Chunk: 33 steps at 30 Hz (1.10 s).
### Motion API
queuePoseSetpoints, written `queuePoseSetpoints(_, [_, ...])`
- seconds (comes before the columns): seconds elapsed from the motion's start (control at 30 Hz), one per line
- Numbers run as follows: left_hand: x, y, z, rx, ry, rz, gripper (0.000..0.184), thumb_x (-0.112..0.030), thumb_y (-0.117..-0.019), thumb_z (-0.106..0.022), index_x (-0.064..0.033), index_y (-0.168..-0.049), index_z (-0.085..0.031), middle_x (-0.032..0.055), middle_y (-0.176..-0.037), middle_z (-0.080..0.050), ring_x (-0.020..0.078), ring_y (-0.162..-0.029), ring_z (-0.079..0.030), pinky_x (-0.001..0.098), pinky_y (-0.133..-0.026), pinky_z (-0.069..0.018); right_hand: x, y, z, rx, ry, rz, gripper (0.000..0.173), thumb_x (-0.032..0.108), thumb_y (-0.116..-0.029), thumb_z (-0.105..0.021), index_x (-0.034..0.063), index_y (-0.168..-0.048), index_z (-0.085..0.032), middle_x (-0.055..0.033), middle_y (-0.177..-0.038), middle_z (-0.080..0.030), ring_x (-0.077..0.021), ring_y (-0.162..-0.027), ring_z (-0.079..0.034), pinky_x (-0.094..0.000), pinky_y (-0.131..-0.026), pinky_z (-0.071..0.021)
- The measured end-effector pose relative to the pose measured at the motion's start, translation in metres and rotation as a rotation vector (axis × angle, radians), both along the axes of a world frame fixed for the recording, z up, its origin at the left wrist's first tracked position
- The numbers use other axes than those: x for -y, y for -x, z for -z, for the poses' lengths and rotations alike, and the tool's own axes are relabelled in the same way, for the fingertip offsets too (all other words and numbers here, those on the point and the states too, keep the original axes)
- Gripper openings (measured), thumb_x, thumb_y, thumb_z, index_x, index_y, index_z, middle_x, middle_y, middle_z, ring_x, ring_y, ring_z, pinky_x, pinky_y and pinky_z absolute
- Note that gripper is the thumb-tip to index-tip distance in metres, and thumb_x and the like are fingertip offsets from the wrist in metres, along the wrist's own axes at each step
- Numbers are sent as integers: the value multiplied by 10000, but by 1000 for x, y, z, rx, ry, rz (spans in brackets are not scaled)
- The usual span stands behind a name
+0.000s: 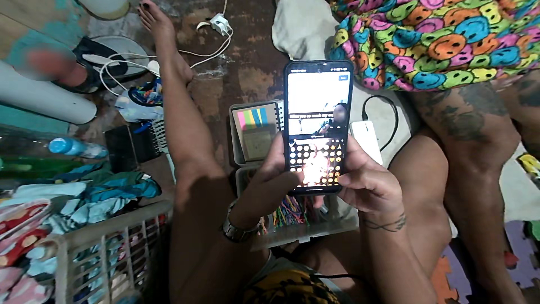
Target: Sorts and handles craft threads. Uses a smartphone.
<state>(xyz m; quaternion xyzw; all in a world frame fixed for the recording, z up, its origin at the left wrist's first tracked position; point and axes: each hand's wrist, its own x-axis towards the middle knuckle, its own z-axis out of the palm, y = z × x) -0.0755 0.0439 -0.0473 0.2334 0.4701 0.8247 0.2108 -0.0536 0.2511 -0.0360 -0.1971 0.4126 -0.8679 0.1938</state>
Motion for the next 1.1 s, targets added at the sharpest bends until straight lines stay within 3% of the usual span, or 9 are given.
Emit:
queuePoseSetpoints(0.13, [-1,0,-10,-36,-9,-3,554,-29,-972,-435,-216,-1482,-330,-31,-1214,-655,64,-1034,-670,261,-889,-577,0,0,0,-10,-10,7,618,17,-902,-504,249,-1467,-406,-58,-1250,-659,-193,-1001,-714,-343,-739,-636])
queuePoseSetpoints(0.27, [0,-1,-5,-1,-14,18,494,-39,-951,-464,-212,-1404,-371,-32,-1158,-666,71,-989,-684,275,-853,-591,0,0,-1,-10,-16,17,614,6,-897,-481,243,-1459,-412,-55,-1244,-661,-186,-996,-715,-340,-728,-638])
queuePoseSetpoints(0.43, [3,-1,2,13,8,23,641,-44,-888,-540,-215,-1471,-338,-27,-1204,-658,73,-1024,-677,282,-885,-584,-1,0,0,3,10,0,606,30,-924,-498,260,-1476,-404,-53,-1247,-665,-187,-994,-717,-340,-734,-637])
queuePoseSetpoints(0.57, [2,0,5,11,43,-2,410,-40,-939,-495,-90,-1345,-458,11,-1091,-672,74,-954,-672,276,-856,-572,0,0,0,10,20,2,601,31,-916,-506,249,-1468,-413,-71,-1246,-658,-199,-997,-712,-343,-735,-634])
queuePoseSetpoints(0.63, [1,-1,-5,-17,42,-5,455,-62,-966,-470,-168,-1405,-405,-39,-1129,-673,36,-978,-670,239,-867,-572,0,0,0,7,21,-1,605,32,-917,-511,255,-1470,-407,-71,-1258,-652,-200,-999,-711,-340,-739,-632])
queuePoseSetpoints(0.73, [-9,-6,-21,19,89,-171,444,-10,-847,-521,-95,-1282,-487,-73,-930,-676,-10,-803,-655,192,-719,-562,0,0,1,12,19,4,599,36,-915,-512,261,-1460,-413,-52,-1255,-659,-192,-996,-716,-338,-735,-634])
queuePoseSetpoints(0.9, [3,0,-2,20,41,15,560,-77,-922,-490,-206,-1451,-360,-34,-1175,-659,61,-1012,-671,277,-877,-579,1,0,1,36,42,-9,584,36,-923,-492,259,-1456,-412,-71,-1249,-661,-203,-977,-718,-344,-722,-633])
queuePoseSetpoints(1.0, [2,0,4,24,47,10,491,-96,-958,-475,-122,-1440,-386,34,-1180,-643,92,-1030,-656,290,-902,-557,1,0,2,44,59,-21,597,32,-922,-488,262,-1465,-394,-86,-1247,-654,-217,-958,-721,-348,-693,-636])
queuePoseSetpoints(1.1, [-1,0,-1,19,-9,-1,484,-178,-1000,-504,-246,-1453,-348,-64,-1236,-634,48,-1079,-649,267,-938,-555,2,-1,0,35,36,-2,604,43,-924,-492,273,-1471,-378,-74,-1252,-653,-207,-960,-721,-333,-684,-635])
